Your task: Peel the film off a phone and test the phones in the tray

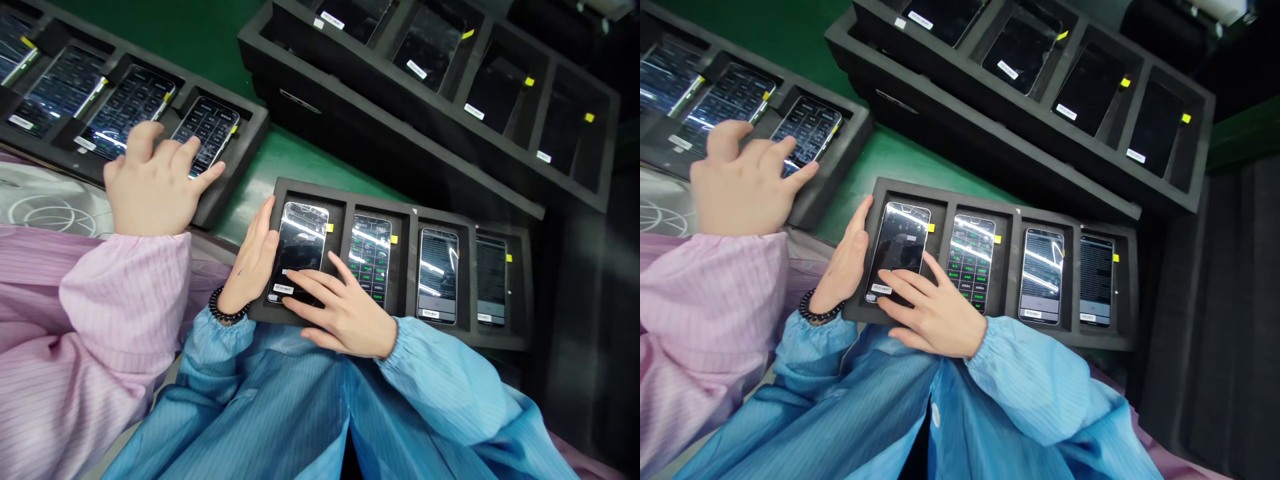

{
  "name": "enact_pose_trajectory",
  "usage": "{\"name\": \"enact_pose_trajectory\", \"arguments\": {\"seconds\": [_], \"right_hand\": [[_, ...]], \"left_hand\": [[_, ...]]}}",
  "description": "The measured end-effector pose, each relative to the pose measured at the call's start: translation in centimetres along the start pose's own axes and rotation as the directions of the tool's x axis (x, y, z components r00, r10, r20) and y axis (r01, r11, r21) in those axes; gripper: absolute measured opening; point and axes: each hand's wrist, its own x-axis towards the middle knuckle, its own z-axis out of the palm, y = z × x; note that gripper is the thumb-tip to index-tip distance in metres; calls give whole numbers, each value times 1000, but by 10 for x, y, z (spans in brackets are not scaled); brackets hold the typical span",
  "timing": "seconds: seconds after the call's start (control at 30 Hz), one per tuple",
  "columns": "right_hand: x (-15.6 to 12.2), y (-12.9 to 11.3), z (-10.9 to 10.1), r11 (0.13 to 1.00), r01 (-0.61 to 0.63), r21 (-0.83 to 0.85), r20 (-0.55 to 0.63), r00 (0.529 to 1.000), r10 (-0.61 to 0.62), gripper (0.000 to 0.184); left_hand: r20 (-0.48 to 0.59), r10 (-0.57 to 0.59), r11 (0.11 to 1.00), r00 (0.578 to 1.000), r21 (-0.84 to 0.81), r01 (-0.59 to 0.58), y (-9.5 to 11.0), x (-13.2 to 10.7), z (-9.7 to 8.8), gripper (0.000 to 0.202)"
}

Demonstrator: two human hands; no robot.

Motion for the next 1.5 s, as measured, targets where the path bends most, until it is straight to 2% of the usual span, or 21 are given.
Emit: {"name": "enact_pose_trajectory", "arguments": {"seconds": [0.07,0.17,0.37,0.57,0.73,0.87,0.93,1.0,1.13,1.23,1.33,1.4,1.47,1.5], "right_hand": [[11,-2,4,999,39,-22,33,999,-39,44],[22,0,6,998,56,-32,50,997,-55,43],[22,14,-5,986,-138,-95,-24,990,136,46],[26,24,-15,911,-358,-206,-50,933,355,51],[22,22,-19,912,-367,-183,-146,927,344,48],[22,15,-10,975,-189,-118,-47,982,185,41],[23,14,-7,988,-125,-94,-19,992,123,41],[24,15,-6,983,-158,-97,-32,987,155,43],[23,23,-12,921,-350,-170,-71,937,343,49],[20,27,-17,904,-378,-201,-76,926,370,48],[18,30,-26,891,-401,-211,-147,915,377,49],[17,34,-32,873,-439,-211,-199,894,401,47],[17,38,-37,859,-469,-205,-225,877,425,42],[17,40,-39,856,-477,-201,-229,872,432,40]], "left_hand": [[159,-3,1000,987,17,0,9,-27,24,67],[216,-22,1000,976,16,19,11,-45,36,66],[186,-21,1000,982,-18,24,7,-40,32,65],[188,-18,1000,982,-5,19,8,-42,34,64],[188,-14,1000,982,-2,15,8,-41,34,65],[186,-11,1000,983,-11,13,8,-41,34,64],[197,-11,1000,980,-7,13,9,-41,33,64],[210,-12,1000,978,-3,13,10,-40,32,64],[212,-21,999,977,-21,26,10,-37,31,64],[210,-32,999,977,-31,39,10,-42,33,64],[216,-43,998,975,-35,52,13,-50,35,66],[211,-66,996,975,-39,76,17,-43,32,70],[220,-91,992,971,-65,108,21,-13,21,78],[326,-69,987,943,-112,111,23,10,12,83]]}}
